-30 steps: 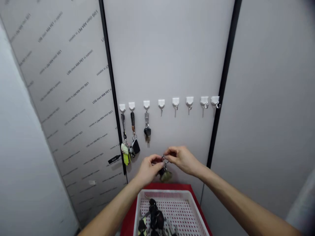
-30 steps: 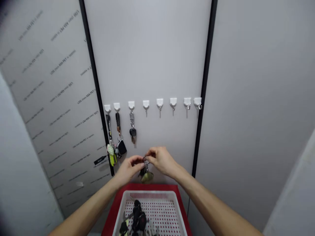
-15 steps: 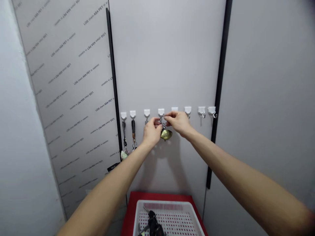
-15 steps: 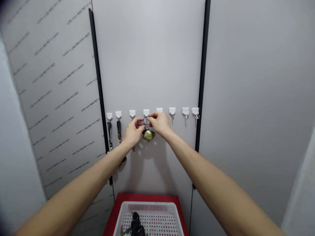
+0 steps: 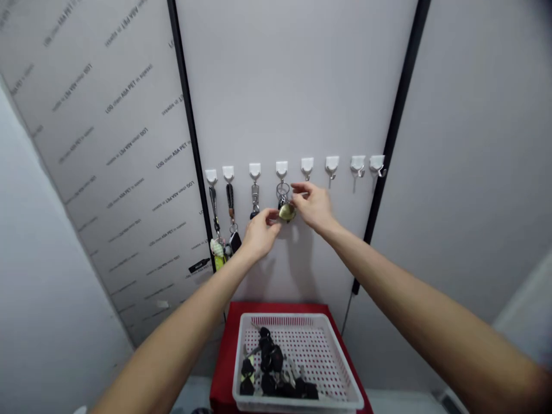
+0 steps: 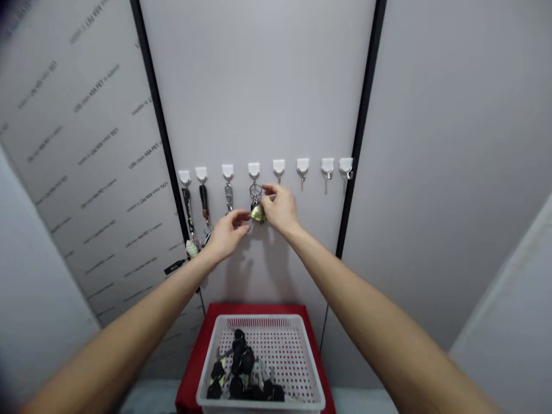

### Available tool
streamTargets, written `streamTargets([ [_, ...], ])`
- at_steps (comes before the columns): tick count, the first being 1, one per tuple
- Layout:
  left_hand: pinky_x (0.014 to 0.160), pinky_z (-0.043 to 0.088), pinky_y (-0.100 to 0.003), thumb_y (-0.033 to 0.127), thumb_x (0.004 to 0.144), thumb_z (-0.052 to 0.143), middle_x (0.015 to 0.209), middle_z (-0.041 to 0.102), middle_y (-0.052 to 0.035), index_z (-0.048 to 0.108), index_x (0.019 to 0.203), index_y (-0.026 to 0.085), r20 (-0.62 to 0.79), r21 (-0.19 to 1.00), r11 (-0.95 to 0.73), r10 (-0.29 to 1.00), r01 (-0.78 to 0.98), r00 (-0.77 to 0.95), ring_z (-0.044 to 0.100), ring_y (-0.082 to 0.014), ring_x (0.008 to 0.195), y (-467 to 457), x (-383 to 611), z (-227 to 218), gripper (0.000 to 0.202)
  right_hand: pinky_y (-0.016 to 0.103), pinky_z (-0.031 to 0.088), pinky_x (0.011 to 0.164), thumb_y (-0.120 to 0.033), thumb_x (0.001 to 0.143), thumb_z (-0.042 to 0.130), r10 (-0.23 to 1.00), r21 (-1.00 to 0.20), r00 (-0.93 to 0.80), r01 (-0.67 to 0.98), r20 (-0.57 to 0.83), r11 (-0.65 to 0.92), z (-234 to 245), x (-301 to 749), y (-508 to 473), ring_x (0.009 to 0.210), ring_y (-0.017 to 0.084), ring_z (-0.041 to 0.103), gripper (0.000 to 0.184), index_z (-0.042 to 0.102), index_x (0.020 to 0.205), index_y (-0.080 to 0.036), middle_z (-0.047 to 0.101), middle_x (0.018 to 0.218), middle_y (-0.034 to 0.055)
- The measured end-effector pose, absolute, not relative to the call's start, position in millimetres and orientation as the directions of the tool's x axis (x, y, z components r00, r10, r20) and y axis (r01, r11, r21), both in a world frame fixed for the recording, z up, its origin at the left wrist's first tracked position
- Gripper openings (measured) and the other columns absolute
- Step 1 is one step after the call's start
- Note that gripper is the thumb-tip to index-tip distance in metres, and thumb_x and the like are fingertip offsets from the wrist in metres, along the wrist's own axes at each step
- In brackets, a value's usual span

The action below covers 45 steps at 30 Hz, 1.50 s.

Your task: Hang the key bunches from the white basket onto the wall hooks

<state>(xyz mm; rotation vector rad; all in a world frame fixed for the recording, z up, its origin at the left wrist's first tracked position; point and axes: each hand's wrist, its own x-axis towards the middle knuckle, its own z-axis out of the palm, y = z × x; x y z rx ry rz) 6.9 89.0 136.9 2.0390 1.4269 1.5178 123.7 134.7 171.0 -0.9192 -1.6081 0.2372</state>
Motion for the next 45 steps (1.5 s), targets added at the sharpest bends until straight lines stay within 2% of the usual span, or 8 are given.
streamTargets([
  [4, 0.073, 0.037, -0.022, 0.012, 0.063, 0.044, 0.087, 0.055, -0.0030, 0.049, 0.087, 0.015, 0.435, 0.738, -0.405, 0.897, 0.539, 0.078, 0.049, -0.0102, 0.077, 59, -3, 60, 0.026, 0.022, 0.039, 0.062, -0.016, 0.063, 0.039, 0.699, -0.548, -0.179, 0.500, 0.692, 0.671, 93, 134, 98, 0.064, 0.010, 0.049, 0.026, 0.053, 0.086, -0.013, 0.054, 0.079, 0.0052],
  [7, 0.076, 0.036, -0.025, 0.013, 0.061, 0.044, 0.089, 0.054, -0.0036, 0.049, 0.087, 0.016, 0.223, 0.739, -0.250, 0.967, 0.625, 0.123, 0.047, -0.0125, 0.081, 38, -8, -6, 0.027, 0.023, 0.038, 0.064, -0.016, 0.063, 0.039, 0.794, -0.566, -0.503, 0.565, 0.341, 0.601, 19, 136, 74, 0.066, 0.012, 0.050, 0.024, 0.056, 0.080, -0.014, 0.057, 0.075, 0.0051],
  [10, 0.082, 0.030, -0.028, 0.012, 0.058, 0.045, 0.099, 0.049, -0.0054, 0.048, 0.092, 0.016, 0.105, 0.636, -0.155, 0.988, 0.756, 0.115, 0.041, -0.0161, 0.093, 24, -8, -49, 0.035, 0.026, 0.035, 0.071, -0.017, 0.059, 0.044, 0.812, -0.532, -0.567, 0.649, 0.139, 0.544, -39, 131, 60, 0.080, 0.016, 0.048, 0.032, 0.053, 0.089, -0.016, 0.055, 0.087, 0.0063],
  [13, 0.085, 0.026, -0.028, 0.010, 0.058, 0.042, 0.103, 0.045, -0.0060, 0.046, 0.096, 0.016, 0.086, 0.536, -0.130, 0.991, 0.834, 0.099, 0.037, -0.0176, 0.097, 22, -3, -67, 0.039, 0.027, 0.031, 0.078, -0.015, 0.059, 0.042, 0.835, -0.469, -0.542, 0.715, 0.096, 0.518, -67, 122, 55, 0.090, 0.019, 0.044, 0.037, 0.050, 0.095, -0.015, 0.053, 0.094, 0.0081],
  [24, 0.074, 0.032, -0.023, 0.003, 0.053, 0.037, 0.085, 0.050, -0.0033, 0.050, 0.081, 0.016, 0.107, 0.711, -0.120, 0.992, 0.693, 0.062, 0.044, -0.0125, 0.080, 29, 0, -75, 0.033, 0.021, 0.032, 0.063, -0.018, 0.060, 0.039, 0.812, -0.492, -0.580, 0.692, 0.057, 0.529, -74, 123, 53, 0.073, 0.015, 0.050, 0.028, 0.053, 0.085, -0.018, 0.057, 0.080, 0.0041],
  [32, 0.065, 0.037, -0.024, 0.016, 0.059, 0.043, 0.070, 0.049, -0.0028, 0.048, 0.077, 0.012, 0.041, 0.989, -0.027, 0.995, 0.148, -0.094, 0.047, -0.0116, 0.066, 38, -4, -74, 0.019, 0.018, 0.030, 0.051, -0.021, 0.057, 0.046, 0.839, -0.673, -0.537, 0.590, 0.085, 0.446, -79, 123, 58, 0.058, 0.010, 0.046, 0.020, 0.052, 0.075, -0.016, 0.055, 0.065, -0.0002],
  [39, 0.065, 0.035, -0.024, 0.023, 0.055, 0.052, 0.068, 0.053, -0.0008, 0.049, 0.072, 0.014, -0.057, 0.981, 0.038, 0.994, -0.190, -0.094, 0.048, -0.0113, 0.066, 38, -7, -67, 0.020, 0.022, 0.036, 0.062, -0.014, 0.058, 0.041, 0.872, -0.833, -0.445, 0.390, 0.203, 0.393, -75, 121, 60, 0.064, 0.011, 0.047, 0.028, 0.052, 0.083, -0.015, 0.055, 0.078, 0.0025],
  [45, 0.062, 0.035, -0.022, 0.023, 0.049, 0.060, 0.064, 0.054, -0.0002, 0.050, 0.072, 0.013, -0.090, 0.961, 0.099, 0.995, -0.258, 0.047, 0.048, -0.0101, 0.061, 35, -7, -64, 0.026, 0.022, 0.037, 0.063, -0.014, 0.058, 0.043, 0.767, -0.892, -0.620, 0.239, 0.163, 0.383, -69, 120, 55, 0.071, 0.012, 0.049, 0.031, 0.051, 0.089, -0.016, 0.056, 0.083, 0.0017],
])
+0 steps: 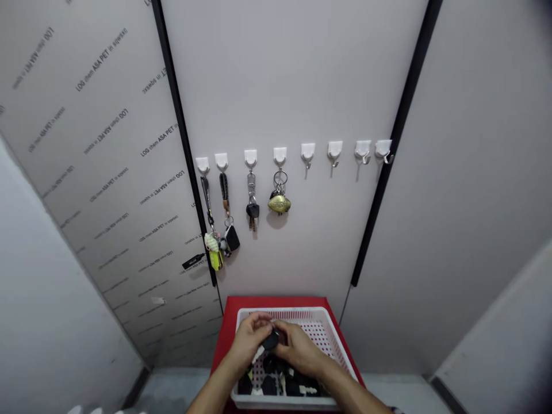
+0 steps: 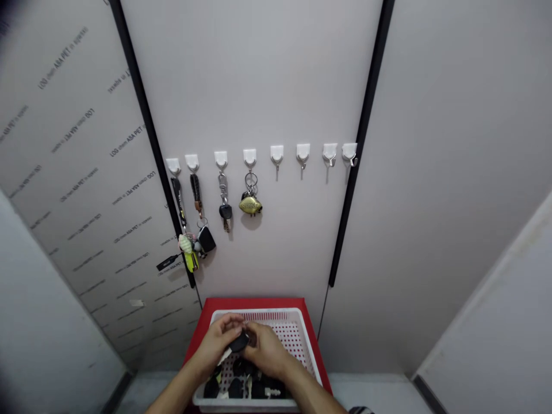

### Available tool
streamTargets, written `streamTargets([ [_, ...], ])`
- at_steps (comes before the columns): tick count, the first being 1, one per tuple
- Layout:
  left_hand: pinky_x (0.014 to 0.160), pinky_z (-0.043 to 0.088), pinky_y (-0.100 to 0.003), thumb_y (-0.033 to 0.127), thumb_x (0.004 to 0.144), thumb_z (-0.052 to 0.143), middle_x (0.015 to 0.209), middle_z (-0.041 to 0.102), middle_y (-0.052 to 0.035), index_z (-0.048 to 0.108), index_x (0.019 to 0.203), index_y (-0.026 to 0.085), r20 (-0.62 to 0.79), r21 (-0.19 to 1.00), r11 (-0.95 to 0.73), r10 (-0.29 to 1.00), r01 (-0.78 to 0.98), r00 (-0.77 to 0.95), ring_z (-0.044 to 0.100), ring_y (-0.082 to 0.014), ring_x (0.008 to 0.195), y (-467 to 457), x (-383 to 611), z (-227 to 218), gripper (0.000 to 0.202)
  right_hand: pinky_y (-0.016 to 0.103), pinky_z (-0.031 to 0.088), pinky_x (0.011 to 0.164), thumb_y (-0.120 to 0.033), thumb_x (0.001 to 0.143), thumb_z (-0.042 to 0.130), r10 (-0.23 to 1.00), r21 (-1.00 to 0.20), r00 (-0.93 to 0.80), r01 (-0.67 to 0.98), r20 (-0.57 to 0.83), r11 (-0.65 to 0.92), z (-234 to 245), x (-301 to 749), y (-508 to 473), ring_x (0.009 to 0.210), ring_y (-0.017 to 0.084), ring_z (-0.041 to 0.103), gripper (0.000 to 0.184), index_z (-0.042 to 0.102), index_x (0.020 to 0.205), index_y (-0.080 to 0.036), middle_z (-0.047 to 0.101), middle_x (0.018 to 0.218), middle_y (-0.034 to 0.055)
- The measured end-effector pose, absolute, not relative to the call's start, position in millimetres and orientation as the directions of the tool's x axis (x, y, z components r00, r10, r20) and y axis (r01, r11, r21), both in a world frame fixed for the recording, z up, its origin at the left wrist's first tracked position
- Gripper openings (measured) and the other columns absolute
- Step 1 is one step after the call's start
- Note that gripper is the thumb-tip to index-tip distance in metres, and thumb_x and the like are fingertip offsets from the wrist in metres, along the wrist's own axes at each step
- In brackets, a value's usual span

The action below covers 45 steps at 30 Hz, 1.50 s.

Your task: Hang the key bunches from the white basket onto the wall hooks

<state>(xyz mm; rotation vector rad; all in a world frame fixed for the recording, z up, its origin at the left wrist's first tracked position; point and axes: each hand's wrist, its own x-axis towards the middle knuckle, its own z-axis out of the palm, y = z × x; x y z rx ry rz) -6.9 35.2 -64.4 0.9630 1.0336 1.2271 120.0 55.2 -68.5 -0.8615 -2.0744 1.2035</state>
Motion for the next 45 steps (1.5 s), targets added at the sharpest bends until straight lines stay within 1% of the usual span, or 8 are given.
streamTargets([
  [7, 0.067, 0.034, -0.022, 0.018, 0.046, 0.062, 0.070, 0.054, -0.0010, 0.051, 0.072, 0.014, -0.074, 0.962, 0.090, 0.995, -0.258, 0.071, 0.048, -0.0114, 0.070, 35, -6, -63, 0.029, 0.019, 0.031, 0.054, -0.015, 0.056, 0.046, 0.876, -0.798, -0.430, 0.438, 0.218, 0.414, -73, 125, 62, 0.058, 0.010, 0.043, 0.009, 0.053, 0.062, -0.014, 0.050, 0.061, -0.0009],
  [11, 0.056, 0.035, -0.019, 0.026, 0.053, 0.057, 0.068, 0.051, 0.0002, 0.050, 0.072, 0.014, -0.089, 0.972, 0.086, 0.996, -0.220, -0.001, 0.046, -0.0093, 0.063, 36, -6, -64, 0.024, 0.019, 0.029, 0.050, -0.018, 0.057, 0.046, 0.900, -0.826, -0.381, 0.424, 0.210, 0.372, -70, 127, 64, 0.054, 0.008, 0.038, 0.006, 0.048, 0.055, -0.013, 0.043, 0.054, -0.0026],
  [18, 0.049, 0.032, -0.017, 0.027, 0.051, 0.057, 0.078, 0.053, -0.0018, 0.048, 0.079, 0.015, -0.083, 0.986, 0.096, 0.992, -0.139, 0.093, 0.046, -0.0081, 0.059, 38, -6, -71, 0.031, 0.020, 0.033, 0.053, -0.024, 0.063, 0.043, 0.910, -0.935, -0.381, 0.235, 0.164, 0.267, -68, 125, 61, 0.057, 0.010, 0.042, 0.011, 0.046, 0.063, -0.013, 0.047, 0.058, -0.0010],
  [23, 0.045, 0.030, -0.019, 0.021, 0.055, 0.052, 0.066, 0.053, -0.0004, 0.046, 0.079, 0.014, -0.094, 0.992, 0.102, 0.990, -0.069, 0.109, 0.043, -0.0068, 0.048, 41, -3, -81, 0.026, 0.022, 0.036, 0.063, -0.019, 0.062, 0.044, 0.909, -0.949, -0.373, 0.170, 0.187, 0.265, -66, 127, 61, 0.068, 0.012, 0.048, 0.018, 0.048, 0.079, -0.014, 0.054, 0.073, 0.0019],
  [31, 0.071, 0.034, -0.023, 0.004, 0.048, 0.050, 0.075, 0.056, -0.0022, 0.050, 0.072, 0.015, 0.002, 0.993, 0.007, 0.997, -0.119, 0.073, 0.048, -0.0137, 0.078, 42, -2, -83, 0.026, 0.023, 0.034, 0.062, -0.020, 0.064, 0.042, 0.904, -0.857, -0.349, 0.357, 0.247, 0.372, -61, 130, 61, 0.066, 0.013, 0.047, 0.014, 0.055, 0.066, -0.015, 0.054, 0.066, 0.0021],
  [37, 0.046, 0.032, -0.020, 0.019, 0.057, 0.049, 0.053, 0.049, 0.0028, 0.050, 0.073, 0.013, -0.096, 0.992, 0.103, 0.991, -0.069, 0.092, 0.040, -0.0065, 0.044, 40, -1, -75, 0.017, 0.020, 0.030, 0.053, -0.018, 0.065, 0.038, 0.885, -0.701, -0.371, 0.550, 0.283, 0.455, -42, 135, 66, 0.057, 0.009, 0.043, 0.017, 0.053, 0.057, -0.015, 0.049, 0.058, 0.0004],
  [39, 0.045, 0.030, -0.020, 0.022, 0.060, 0.047, 0.048, 0.046, 0.0041, 0.050, 0.069, 0.013, -0.099, 0.994, 0.102, 0.992, -0.029, 0.076, 0.037, -0.0058, 0.041, 38, -2, -73, 0.014, 0.019, 0.029, 0.051, -0.017, 0.065, 0.037, 0.884, -0.670, -0.378, 0.585, 0.273, 0.457, -35, 138, 67, 0.052, 0.009, 0.042, 0.020, 0.052, 0.053, -0.015, 0.048, 0.053, -0.0004],
  [45, 0.068, 0.035, -0.024, 0.018, 0.060, 0.049, 0.076, 0.056, -0.0038, 0.052, 0.074, 0.013, 0.120, 0.983, -0.123, 0.992, 0.138, 0.035, 0.048, -0.0134, 0.073, 35, -1, -50, 0.015, 0.020, 0.031, 0.051, -0.022, 0.067, 0.039, 0.868, -0.729, -0.383, 0.487, 0.317, 0.481, -15, 135, 64, 0.054, 0.009, 0.044, 0.020, 0.055, 0.057, -0.015, 0.051, 0.056, 0.0009],
])
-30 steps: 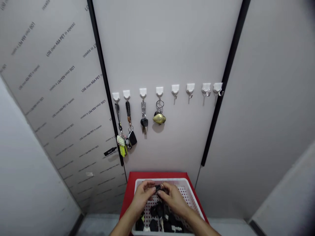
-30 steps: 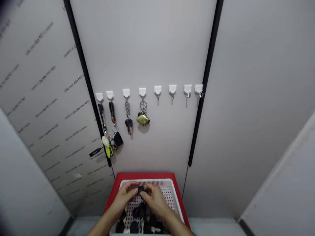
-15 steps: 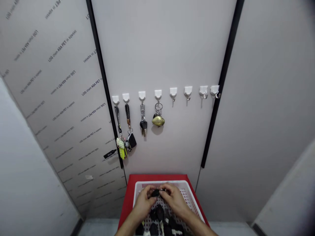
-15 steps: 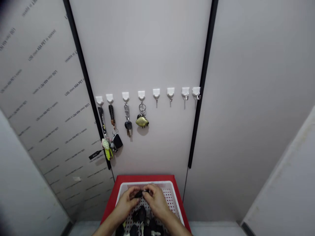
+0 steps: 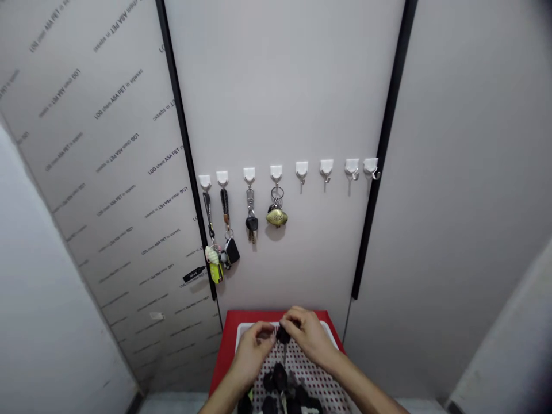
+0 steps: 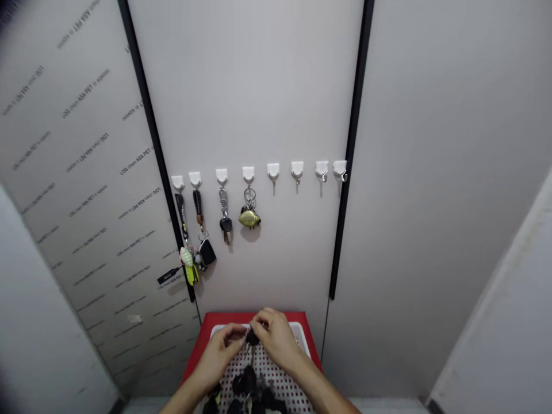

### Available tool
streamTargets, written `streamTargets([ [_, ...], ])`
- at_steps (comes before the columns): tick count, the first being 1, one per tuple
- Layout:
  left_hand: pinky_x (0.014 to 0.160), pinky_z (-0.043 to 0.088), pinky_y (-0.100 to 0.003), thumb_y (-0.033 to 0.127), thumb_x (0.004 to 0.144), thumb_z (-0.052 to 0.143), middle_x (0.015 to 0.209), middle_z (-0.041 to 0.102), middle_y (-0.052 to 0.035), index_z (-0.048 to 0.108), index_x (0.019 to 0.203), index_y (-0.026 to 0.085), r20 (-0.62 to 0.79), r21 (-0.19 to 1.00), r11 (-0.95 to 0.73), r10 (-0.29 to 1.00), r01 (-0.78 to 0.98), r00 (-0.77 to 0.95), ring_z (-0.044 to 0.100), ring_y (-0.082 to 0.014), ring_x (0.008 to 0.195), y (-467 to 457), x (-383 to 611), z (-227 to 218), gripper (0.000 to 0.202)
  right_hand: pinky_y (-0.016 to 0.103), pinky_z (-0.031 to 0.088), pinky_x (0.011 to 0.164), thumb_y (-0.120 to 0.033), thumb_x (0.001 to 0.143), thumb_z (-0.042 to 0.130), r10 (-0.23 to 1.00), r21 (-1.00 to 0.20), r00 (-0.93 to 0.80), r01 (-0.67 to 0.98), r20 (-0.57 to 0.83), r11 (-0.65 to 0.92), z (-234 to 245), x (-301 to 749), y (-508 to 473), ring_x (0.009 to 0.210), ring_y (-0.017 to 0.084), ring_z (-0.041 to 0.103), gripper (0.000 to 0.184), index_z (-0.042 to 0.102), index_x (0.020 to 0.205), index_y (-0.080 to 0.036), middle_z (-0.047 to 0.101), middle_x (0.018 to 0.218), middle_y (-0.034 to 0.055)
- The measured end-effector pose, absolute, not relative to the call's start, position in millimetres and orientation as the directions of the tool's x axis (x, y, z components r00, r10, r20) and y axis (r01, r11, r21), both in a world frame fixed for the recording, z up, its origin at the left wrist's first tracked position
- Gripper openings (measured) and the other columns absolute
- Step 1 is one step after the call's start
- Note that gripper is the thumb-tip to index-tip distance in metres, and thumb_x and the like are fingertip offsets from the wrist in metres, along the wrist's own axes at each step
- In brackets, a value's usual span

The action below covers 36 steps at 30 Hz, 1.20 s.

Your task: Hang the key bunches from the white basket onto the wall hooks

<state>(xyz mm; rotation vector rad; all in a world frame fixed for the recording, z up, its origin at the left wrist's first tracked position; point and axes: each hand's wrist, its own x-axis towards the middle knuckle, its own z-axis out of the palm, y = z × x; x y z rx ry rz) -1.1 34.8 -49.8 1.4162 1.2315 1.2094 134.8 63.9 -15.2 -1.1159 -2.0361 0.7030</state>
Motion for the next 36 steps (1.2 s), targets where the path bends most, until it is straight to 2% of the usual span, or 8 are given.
streamTargets([
  [4, 0.070, 0.036, -0.024, 0.017, 0.061, 0.048, 0.081, 0.056, -0.0048, 0.050, 0.083, 0.014, 0.222, 0.961, -0.241, 0.966, 0.138, 0.135, 0.049, -0.0138, 0.075, 39, 2, -14, 0.022, 0.020, 0.034, 0.053, -0.023, 0.065, 0.043, 0.846, -0.790, -0.400, 0.356, 0.353, 0.499, 17, 131, 68, 0.056, 0.009, 0.044, 0.017, 0.054, 0.056, -0.014, 0.049, 0.056, 0.0006],
  [8, 0.075, 0.035, -0.024, 0.020, 0.066, 0.043, 0.086, 0.055, -0.0045, 0.049, 0.085, 0.014, 0.342, 0.925, -0.360, 0.929, 0.121, 0.143, 0.048, -0.0136, 0.081, 47, 7, 44, 0.021, 0.020, 0.035, 0.048, -0.026, 0.063, 0.044, 0.864, -0.905, -0.403, 0.162, 0.303, 0.393, 71, 130, 77, 0.046, 0.007, 0.042, 0.016, 0.051, 0.057, -0.013, 0.046, 0.048, -0.0029],
  [12, 0.069, 0.036, -0.022, 0.025, 0.067, 0.042, 0.086, 0.053, -0.0035, 0.046, 0.091, 0.014, 0.445, 0.872, -0.461, 0.887, 0.167, 0.127, 0.047, -0.0118, 0.077, 52, 15, 103, 0.027, 0.019, 0.036, 0.049, -0.026, 0.062, 0.046, 0.841, -0.910, -0.387, 0.014, 0.378, 0.415, 127, 133, 81, 0.046, 0.005, 0.044, 0.015, 0.051, 0.059, -0.012, 0.048, 0.049, -0.0041],
  [15, 0.055, 0.035, -0.019, 0.023, 0.063, 0.047, 0.075, 0.051, -0.0011, 0.046, 0.089, 0.013, 0.444, 0.834, -0.480, 0.876, 0.271, 0.185, 0.046, -0.0084, 0.061, 56, 20, 126, 0.028, 0.017, 0.036, 0.046, -0.025, 0.061, 0.048, 0.810, -0.883, -0.418, 0.039, 0.411, 0.468, 152, 138, 80, 0.045, 0.004, 0.043, 0.014, 0.053, 0.059, -0.012, 0.049, 0.049, -0.0042],
  [19, 0.051, 0.032, -0.018, 0.012, 0.055, 0.051, 0.061, 0.047, 0.0026, 0.051, 0.074, 0.012, 0.460, 0.738, -0.506, 0.861, 0.446, 0.216, 0.041, -0.0068, 0.055, 67, 22, 128, 0.019, 0.016, 0.033, 0.042, -0.024, 0.060, 0.050, 0.825, -0.861, -0.363, 0.105, 0.433, 0.498, 161, 148, 81, 0.040, 0.003, 0.040, 0.014, 0.052, 0.055, -0.012, 0.045, 0.043, -0.0054],
  [24, 0.053, 0.035, -0.020, 0.018, 0.058, 0.052, 0.061, 0.050, 0.0008, 0.046, 0.085, 0.011, 0.368, 0.872, -0.423, 0.899, 0.248, 0.239, 0.045, -0.0072, 0.055, 77, 25, 126, 0.029, 0.018, 0.036, 0.043, -0.026, 0.059, 0.051, 0.858, -0.882, -0.280, 0.068, 0.431, 0.466, 160, 159, 90, 0.039, 0.003, 0.041, 0.015, 0.052, 0.059, -0.012, 0.045, 0.041, -0.0053],
  [27, 0.053, 0.036, -0.021, 0.022, 0.062, 0.049, 0.060, 0.050, 0.0001, 0.044, 0.086, 0.010, 0.390, 0.883, -0.436, 0.888, 0.174, 0.244, 0.045, -0.0064, 0.051, 83, 31, 133, 0.027, 0.018, 0.038, 0.044, -0.026, 0.059, 0.052, 0.872, -0.889, -0.227, 0.050, 0.435, 0.456, 165, 161, 99, 0.039, 0.003, 0.042, 0.014, 0.051, 0.058, -0.011, 0.046, 0.042, -0.0046],
  [36, 0.059, 0.036, -0.023, 0.018, 0.063, 0.045, 0.069, 0.053, -0.0013, 0.045, 0.090, 0.016, 0.569, 0.720, -0.539, 0.819, 0.438, 0.074, 0.047, -0.0093, 0.060, 107, 50, 167, 0.026, 0.019, 0.041, 0.041, -0.020, 0.060, 0.050, 0.815, -0.814, 0.026, 0.061, 0.579, 0.577, 202, 166, 128, 0.038, 0.004, 0.043, 0.009, 0.050, 0.059, -0.011, 0.045, 0.043, -0.0037],
])
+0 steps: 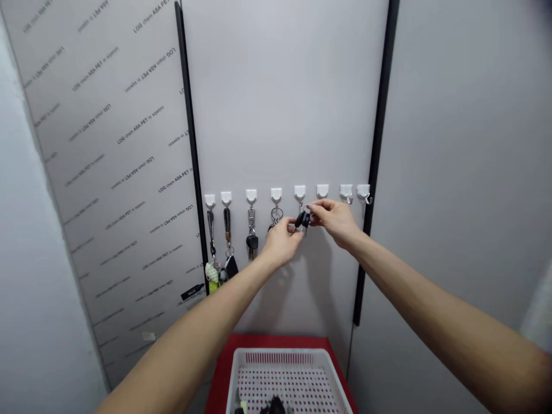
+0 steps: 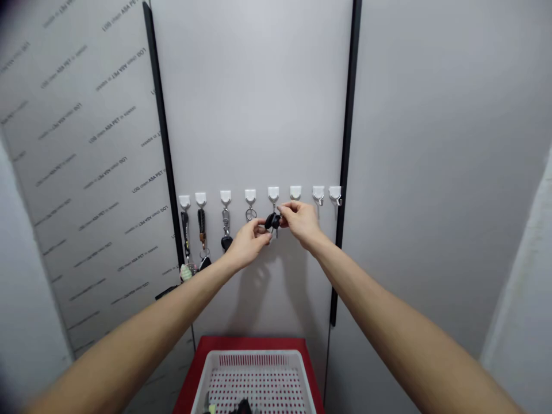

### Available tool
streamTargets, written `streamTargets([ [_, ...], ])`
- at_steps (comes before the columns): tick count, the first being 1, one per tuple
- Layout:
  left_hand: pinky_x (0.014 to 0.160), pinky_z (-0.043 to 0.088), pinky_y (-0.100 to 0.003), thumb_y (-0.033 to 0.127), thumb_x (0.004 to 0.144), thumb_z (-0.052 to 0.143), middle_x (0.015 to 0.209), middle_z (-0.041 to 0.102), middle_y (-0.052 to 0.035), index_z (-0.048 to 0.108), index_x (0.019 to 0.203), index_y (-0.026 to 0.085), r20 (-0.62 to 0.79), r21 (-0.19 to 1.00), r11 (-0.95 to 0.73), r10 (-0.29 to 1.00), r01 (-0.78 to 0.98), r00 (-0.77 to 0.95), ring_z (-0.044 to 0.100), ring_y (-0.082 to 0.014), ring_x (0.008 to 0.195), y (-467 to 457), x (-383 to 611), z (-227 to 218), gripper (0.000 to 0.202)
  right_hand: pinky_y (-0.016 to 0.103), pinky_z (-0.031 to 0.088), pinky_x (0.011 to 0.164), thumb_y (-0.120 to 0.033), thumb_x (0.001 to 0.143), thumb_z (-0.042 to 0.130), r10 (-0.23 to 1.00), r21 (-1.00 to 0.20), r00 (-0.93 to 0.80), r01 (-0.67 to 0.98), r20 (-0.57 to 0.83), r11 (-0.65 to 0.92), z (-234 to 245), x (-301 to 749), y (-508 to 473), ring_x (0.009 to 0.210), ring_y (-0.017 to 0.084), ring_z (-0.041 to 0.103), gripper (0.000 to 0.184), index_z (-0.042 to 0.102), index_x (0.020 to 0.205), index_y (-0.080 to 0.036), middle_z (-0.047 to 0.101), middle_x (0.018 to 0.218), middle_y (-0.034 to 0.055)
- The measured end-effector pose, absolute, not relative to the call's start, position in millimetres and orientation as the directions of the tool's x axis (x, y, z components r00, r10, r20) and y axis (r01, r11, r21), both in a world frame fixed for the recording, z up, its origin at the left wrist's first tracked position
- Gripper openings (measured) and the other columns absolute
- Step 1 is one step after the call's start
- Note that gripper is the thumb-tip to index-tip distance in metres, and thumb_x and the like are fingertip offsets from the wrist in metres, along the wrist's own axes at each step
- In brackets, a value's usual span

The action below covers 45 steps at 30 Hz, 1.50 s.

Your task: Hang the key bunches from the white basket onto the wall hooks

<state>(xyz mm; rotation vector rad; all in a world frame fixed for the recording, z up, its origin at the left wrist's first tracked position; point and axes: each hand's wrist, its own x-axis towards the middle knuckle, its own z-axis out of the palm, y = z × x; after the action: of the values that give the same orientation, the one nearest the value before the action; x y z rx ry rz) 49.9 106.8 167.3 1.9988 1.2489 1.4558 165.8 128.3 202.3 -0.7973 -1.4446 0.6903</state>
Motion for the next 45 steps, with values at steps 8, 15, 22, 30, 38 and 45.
streamTargets([
  [8, 0.066, 0.035, -0.026, 0.017, 0.061, 0.046, 0.078, 0.054, -0.0041, 0.043, 0.096, 0.015, 0.550, 0.691, -0.438, 0.835, 0.574, -0.025, 0.048, -0.0131, 0.069, 110, 55, 181, 0.035, 0.022, 0.041, 0.042, -0.016, 0.059, 0.047, 0.789, -0.787, 0.121, 0.254, 0.603, 0.562, 213, 155, 154, 0.038, 0.007, 0.045, 0.006, 0.052, 0.058, -0.012, 0.047, 0.042, -0.0026],
  [15, 0.067, 0.036, -0.028, 0.022, 0.061, 0.046, 0.085, 0.052, -0.0048, 0.033, 0.107, 0.017, 0.525, 0.651, -0.456, 0.848, 0.607, 0.073, 0.048, -0.0128, 0.068, 98, 48, 157, 0.049, 0.022, 0.040, 0.046, -0.015, 0.060, 0.043, 0.801, -0.744, 0.062, 0.419, 0.595, 0.521, 197, 161, 159, 0.041, 0.007, 0.047, 0.016, 0.055, 0.070, -0.011, 0.052, 0.052, 0.0005],
  [22, 0.062, 0.038, -0.023, 0.023, 0.060, 0.046, 0.091, 0.050, -0.0054, 0.038, 0.103, 0.015, 0.219, 0.745, -0.344, 0.935, 0.571, 0.278, 0.047, -0.0101, 0.066, 61, 18, 59, 0.044, 0.024, 0.039, 0.061, -0.020, 0.062, 0.039, 0.761, -0.623, 0.010, 0.581, 0.649, 0.524, 101, 174, 109, 0.062, 0.010, 0.049, 0.029, 0.051, 0.088, -0.012, 0.055, 0.077, 0.0048],
  [30, 0.070, 0.034, -0.028, 0.024, 0.049, 0.055, 0.088, 0.050, -0.0042, 0.051, 0.088, 0.018, -0.166, 0.500, -0.303, 0.886, 0.811, 0.433, 0.042, -0.0189, 0.080, 13, 0, -49, 0.039, 0.025, 0.035, 0.066, -0.024, 0.049, 0.054, 0.792, -0.443, -0.603, 0.738, -0.094, 0.509, -59, 159, 47, 0.077, 0.018, 0.048, 0.036, 0.055, 0.084, -0.019, 0.054, 0.085, 0.0057],
  [38, 0.078, 0.029, -0.025, 0.013, 0.058, 0.039, 0.093, 0.046, -0.0036, 0.048, 0.088, 0.018, 0.000, 0.518, -0.180, 0.977, 0.836, 0.211, 0.039, -0.0155, 0.088, 30, 3, -66, 0.031, 0.021, 0.031, 0.058, -0.015, 0.062, 0.034, 0.865, -0.438, -0.501, 0.786, -0.035, 0.437, -68, 147, 55, 0.065, 0.013, 0.049, 0.023, 0.057, 0.068, -0.016, 0.058, 0.069, 0.0048],
  [45, 0.074, 0.030, -0.022, 0.011, 0.058, 0.037, 0.088, 0.048, -0.0018, 0.048, 0.078, 0.018, 0.053, 0.520, -0.142, 0.990, 0.842, 0.134, 0.041, -0.0135, 0.084, 36, 2, -68, 0.023, 0.021, 0.030, 0.059, -0.027, 0.057, 0.046, 0.849, -0.448, -0.528, 0.766, -0.028, 0.461, -64, 156, 58, 0.068, 0.014, 0.047, 0.024, 0.055, 0.077, -0.019, 0.056, 0.076, 0.0030],
])
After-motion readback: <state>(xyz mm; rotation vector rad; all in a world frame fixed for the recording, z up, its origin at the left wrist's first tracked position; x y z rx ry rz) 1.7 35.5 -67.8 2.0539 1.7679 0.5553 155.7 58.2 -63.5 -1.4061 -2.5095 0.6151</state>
